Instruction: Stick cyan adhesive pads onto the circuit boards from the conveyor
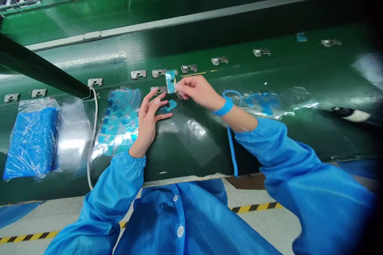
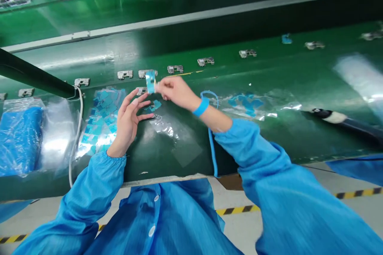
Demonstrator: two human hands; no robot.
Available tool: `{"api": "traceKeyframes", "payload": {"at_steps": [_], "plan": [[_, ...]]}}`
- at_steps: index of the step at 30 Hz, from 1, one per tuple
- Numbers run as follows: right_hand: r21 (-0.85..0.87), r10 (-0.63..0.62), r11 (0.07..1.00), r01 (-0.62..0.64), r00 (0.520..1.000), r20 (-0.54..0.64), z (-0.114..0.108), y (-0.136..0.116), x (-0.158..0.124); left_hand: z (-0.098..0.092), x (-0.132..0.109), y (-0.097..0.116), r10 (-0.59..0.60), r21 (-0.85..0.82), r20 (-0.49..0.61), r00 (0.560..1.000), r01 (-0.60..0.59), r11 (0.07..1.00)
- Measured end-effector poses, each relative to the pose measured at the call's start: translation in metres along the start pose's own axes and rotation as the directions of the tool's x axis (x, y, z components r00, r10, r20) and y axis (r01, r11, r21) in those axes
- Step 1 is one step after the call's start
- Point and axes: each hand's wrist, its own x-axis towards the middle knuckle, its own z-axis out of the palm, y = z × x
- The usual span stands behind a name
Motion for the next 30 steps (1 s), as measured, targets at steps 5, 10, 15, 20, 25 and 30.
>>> {"api": "traceKeyframes", "payload": {"at_steps": [5,10,15,20,25,30], "plan": [[-0.549,0.042,0.819,-0.168,0.971,-0.235,-0.048,0.001,0.094,-0.008,0.005,0.003,0.023,0.034,-0.039,0.999,-0.022,0.999],[-0.777,0.075,0.629,0.022,0.993,0.089,-0.037,0.007,0.130,-0.008,0.008,0.006,0.030,0.028,-0.027,0.999,-0.030,0.999],[-0.890,0.243,0.445,-0.103,0.970,0.009,-0.068,0.016,0.131,-0.012,0.014,0.008,0.048,-0.004,-0.040,0.998,-0.048,0.999],[-0.859,0.313,0.493,-0.135,0.949,0.031,-0.104,0.023,0.122,-0.013,0.016,0.007,0.038,-0.031,-0.019,0.999,-0.039,0.999],[-0.718,0.195,0.672,-0.181,0.979,-0.064,-0.109,0.012,0.112,-0.013,0.019,0.002,0.042,-0.025,0.009,0.999,-0.042,0.999],[-0.388,-0.131,0.921,0.024,0.959,-0.252,-0.066,-0.012,0.082,-0.014,0.022,-0.006,0.066,-0.012,0.030,0.997,-0.066,0.998]]}}
